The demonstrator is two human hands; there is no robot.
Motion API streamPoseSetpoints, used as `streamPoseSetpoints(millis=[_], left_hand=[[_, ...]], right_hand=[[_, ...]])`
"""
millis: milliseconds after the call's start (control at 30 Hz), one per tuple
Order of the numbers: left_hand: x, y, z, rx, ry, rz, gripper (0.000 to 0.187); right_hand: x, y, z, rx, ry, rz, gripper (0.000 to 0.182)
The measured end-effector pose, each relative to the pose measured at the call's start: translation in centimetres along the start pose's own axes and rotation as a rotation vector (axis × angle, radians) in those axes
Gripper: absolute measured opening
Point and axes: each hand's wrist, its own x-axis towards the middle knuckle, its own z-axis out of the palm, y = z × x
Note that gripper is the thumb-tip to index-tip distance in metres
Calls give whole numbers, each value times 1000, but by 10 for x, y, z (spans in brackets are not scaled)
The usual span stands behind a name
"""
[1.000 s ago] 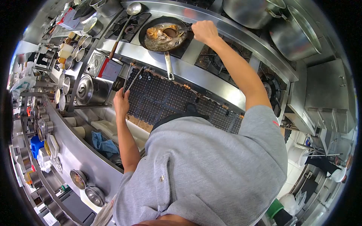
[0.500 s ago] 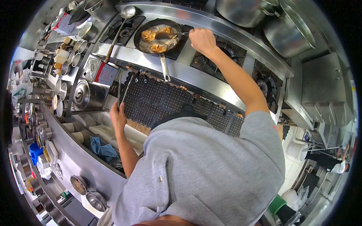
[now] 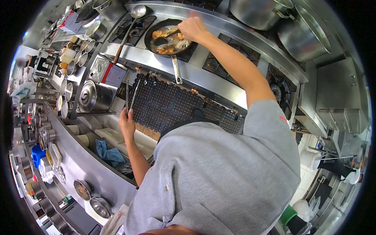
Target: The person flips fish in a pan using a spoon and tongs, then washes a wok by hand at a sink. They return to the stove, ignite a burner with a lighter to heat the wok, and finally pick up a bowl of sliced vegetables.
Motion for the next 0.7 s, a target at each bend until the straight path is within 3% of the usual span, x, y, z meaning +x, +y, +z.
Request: streamPoseSetpoints(millis=[100, 300, 500, 700], left_hand=[[-1, -9, 4, -24, 54, 6, 42], [-2, -1, 6, -62, 41, -79, 41], [21, -13, 27, -139, 38, 69, 37], [51, 22, 27, 73, -9, 260, 36]], right_hand=[[16, -9, 10, -24, 118, -98, 7], [6, 0, 14, -98, 222, -45, 9], [-3, 11, 18, -156, 304, -51, 10], [-9, 43, -45, -57, -5, 184, 15]])
